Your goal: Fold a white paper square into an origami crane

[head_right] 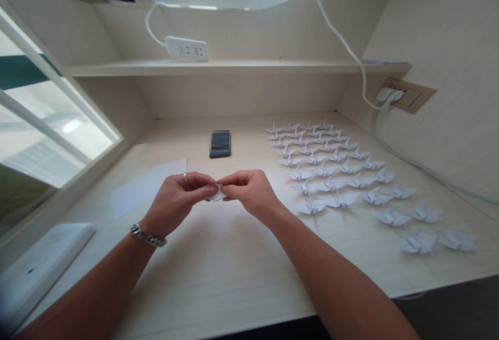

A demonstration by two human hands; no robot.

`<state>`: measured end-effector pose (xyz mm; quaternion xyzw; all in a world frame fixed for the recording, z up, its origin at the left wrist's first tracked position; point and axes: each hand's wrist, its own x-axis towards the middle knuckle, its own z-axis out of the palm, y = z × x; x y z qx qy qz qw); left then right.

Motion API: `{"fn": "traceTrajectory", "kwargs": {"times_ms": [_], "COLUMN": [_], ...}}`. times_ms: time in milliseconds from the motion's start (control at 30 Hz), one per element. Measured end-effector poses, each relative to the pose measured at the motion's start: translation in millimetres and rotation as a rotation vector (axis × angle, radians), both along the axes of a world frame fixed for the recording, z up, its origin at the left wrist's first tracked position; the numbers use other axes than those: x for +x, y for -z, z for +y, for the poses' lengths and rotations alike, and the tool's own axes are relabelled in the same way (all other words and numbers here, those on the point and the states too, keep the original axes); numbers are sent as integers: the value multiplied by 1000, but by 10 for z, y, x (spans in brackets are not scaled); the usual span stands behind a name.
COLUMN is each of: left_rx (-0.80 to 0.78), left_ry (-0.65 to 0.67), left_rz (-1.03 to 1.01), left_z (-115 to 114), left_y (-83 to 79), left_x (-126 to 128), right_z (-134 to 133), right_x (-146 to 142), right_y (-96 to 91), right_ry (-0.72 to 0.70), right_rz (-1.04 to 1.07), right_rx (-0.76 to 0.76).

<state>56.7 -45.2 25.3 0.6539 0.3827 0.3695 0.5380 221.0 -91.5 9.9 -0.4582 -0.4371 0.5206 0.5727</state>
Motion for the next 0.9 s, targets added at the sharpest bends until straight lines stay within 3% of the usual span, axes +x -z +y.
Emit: {"fn": "traceTrajectory", "kwargs": {"times_ms": [467, 733, 900], "left_rx": [152, 64, 113], "left_ry": [83, 107, 80], "left_rz": [72, 50, 78], "left_z": [16, 21, 40], "left_y": [10, 24, 36], "left_x": [-44, -38, -38], "right_z": [-8, 28, 13], "right_x": [-1, 16, 8], "right_y": [23, 71, 21], "right_ry": [-49, -9, 0], "right_rz": [113, 8, -15], "right_rx": [-40, -30, -33]}}
